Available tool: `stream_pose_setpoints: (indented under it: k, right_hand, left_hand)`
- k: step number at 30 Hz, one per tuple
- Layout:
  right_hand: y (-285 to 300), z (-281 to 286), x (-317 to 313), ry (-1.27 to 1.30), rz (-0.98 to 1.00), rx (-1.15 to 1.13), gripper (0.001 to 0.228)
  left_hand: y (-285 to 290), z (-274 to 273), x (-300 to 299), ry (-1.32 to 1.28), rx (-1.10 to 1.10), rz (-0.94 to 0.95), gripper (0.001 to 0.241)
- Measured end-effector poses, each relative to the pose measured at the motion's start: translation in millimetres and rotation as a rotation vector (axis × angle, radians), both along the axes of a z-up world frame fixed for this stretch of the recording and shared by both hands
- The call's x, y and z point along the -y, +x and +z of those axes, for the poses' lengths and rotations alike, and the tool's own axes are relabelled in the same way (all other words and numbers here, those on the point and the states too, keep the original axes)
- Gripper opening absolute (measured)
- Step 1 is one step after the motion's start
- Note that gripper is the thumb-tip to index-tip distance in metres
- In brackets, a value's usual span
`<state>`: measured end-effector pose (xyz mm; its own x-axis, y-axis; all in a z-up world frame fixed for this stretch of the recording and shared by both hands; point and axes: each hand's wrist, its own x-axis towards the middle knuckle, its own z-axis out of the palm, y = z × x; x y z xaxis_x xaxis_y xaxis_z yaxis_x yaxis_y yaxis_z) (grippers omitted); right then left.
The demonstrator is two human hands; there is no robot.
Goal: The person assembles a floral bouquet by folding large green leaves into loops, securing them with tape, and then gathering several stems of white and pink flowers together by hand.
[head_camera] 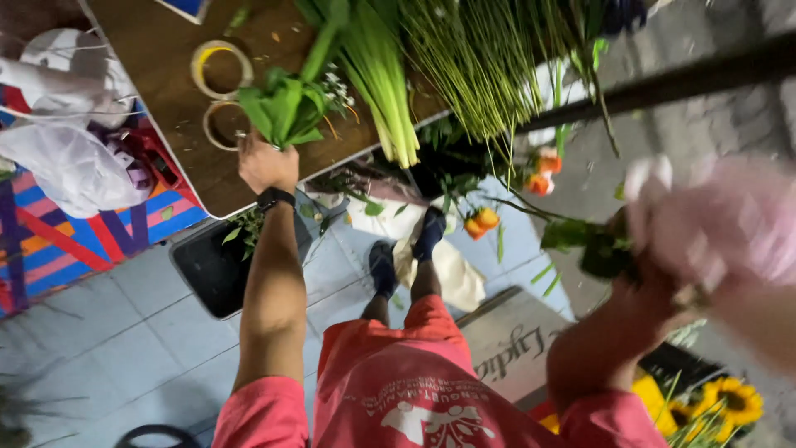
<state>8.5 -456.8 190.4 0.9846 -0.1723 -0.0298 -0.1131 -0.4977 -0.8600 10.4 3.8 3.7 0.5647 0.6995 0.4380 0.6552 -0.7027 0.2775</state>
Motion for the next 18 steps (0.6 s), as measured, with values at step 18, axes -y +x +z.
stream_pose_setpoints:
  k: [18]
  right_hand:
    - [158.3,150.1,-255.5,0.290,0.805,0.770,0.014]
  left_hand:
    - [2.4,15.9,4.9,0.029,-0.057,-0.122,0.042]
